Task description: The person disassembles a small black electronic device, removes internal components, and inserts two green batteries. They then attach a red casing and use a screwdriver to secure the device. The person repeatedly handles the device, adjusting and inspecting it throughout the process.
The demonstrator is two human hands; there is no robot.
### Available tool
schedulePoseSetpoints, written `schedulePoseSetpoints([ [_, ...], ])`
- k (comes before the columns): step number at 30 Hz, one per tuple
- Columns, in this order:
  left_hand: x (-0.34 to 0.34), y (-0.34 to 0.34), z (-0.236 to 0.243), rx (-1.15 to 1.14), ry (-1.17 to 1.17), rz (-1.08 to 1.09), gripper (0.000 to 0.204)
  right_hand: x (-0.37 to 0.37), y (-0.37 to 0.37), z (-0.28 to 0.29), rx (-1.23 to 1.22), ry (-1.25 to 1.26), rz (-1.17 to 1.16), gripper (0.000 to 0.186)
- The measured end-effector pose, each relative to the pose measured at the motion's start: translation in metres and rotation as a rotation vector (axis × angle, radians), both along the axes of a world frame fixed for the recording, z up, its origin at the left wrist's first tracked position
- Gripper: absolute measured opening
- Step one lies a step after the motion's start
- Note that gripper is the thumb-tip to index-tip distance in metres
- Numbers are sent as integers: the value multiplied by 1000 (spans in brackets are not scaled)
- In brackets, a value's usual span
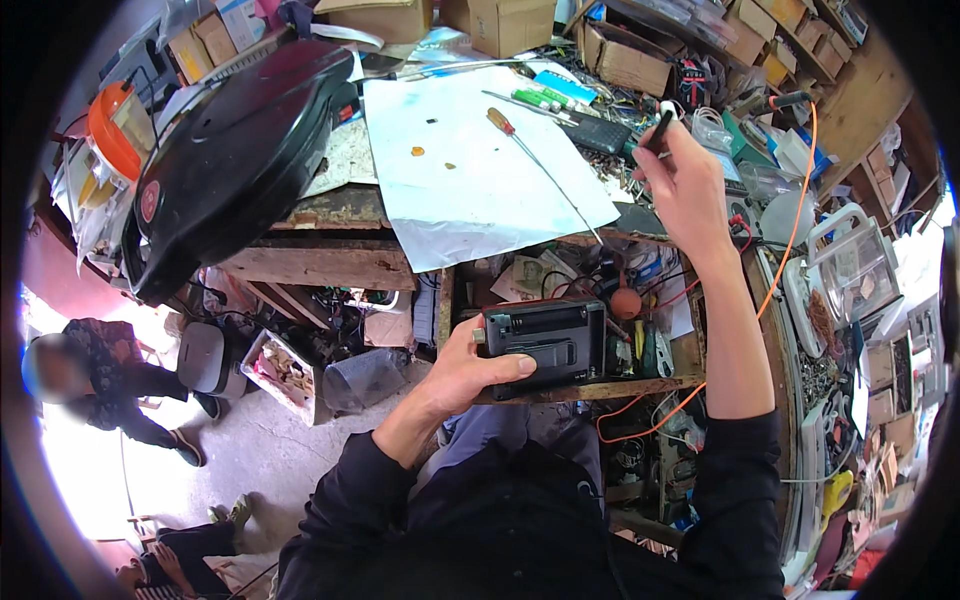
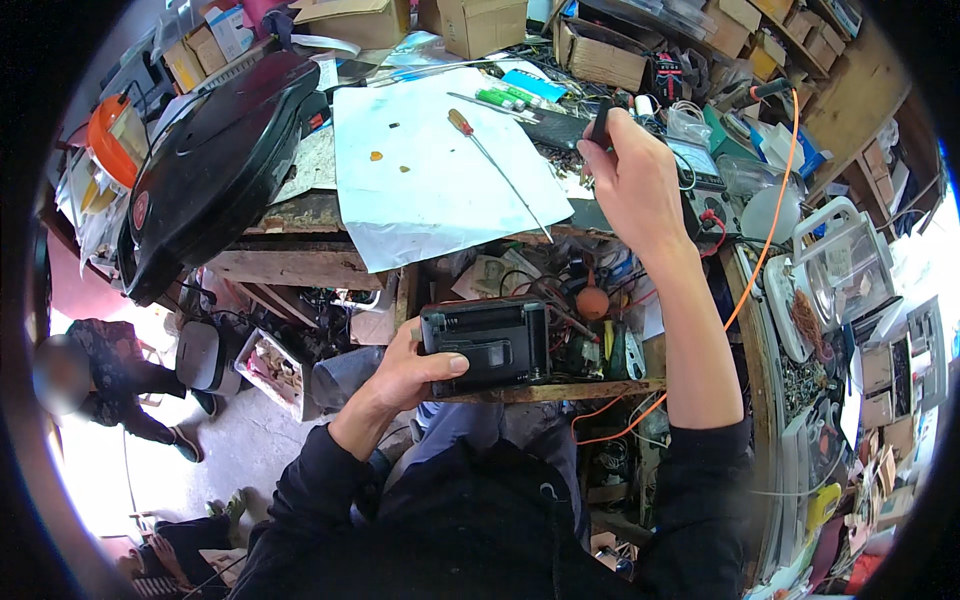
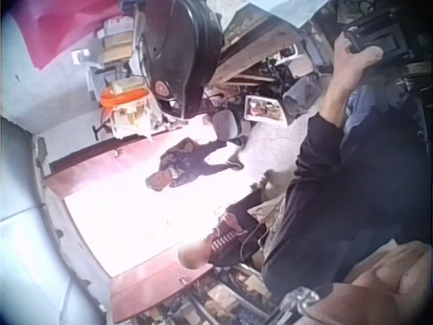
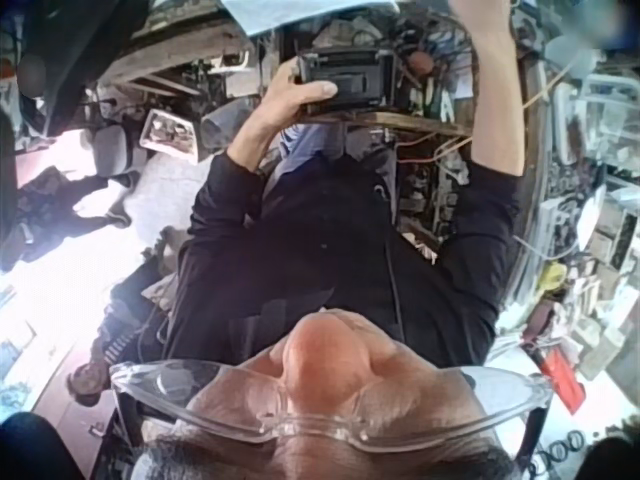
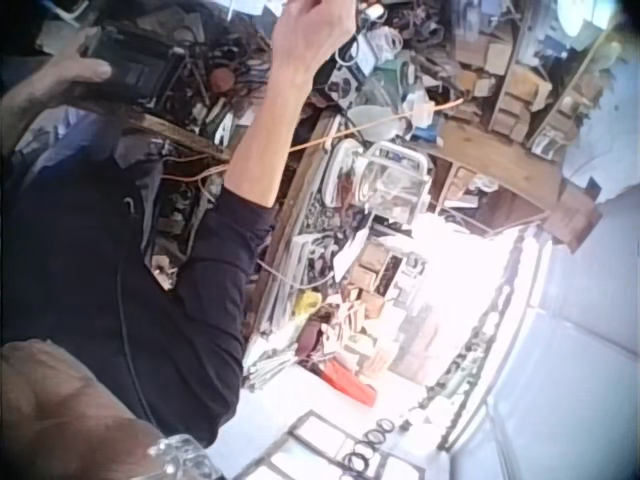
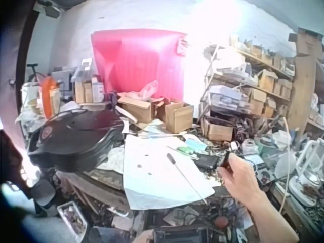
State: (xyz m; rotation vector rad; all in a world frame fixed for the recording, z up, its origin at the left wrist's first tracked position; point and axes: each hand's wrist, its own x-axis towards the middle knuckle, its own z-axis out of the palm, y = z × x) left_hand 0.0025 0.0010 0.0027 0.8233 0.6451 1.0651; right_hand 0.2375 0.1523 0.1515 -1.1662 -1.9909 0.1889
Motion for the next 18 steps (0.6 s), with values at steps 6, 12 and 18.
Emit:
schedulePoseSetpoints([
  [6,-4,-1,-7,-107,-129,71,60,10,-64,-7,-342,345,400,11],
  [12,-11,1,-8,-142,-308,69,63,26,-111,-28,-212,118,627,26],
  [18,-11,-2,-6,-90,-229,71,66,19,-128,-39,-184,163,600,23],
])
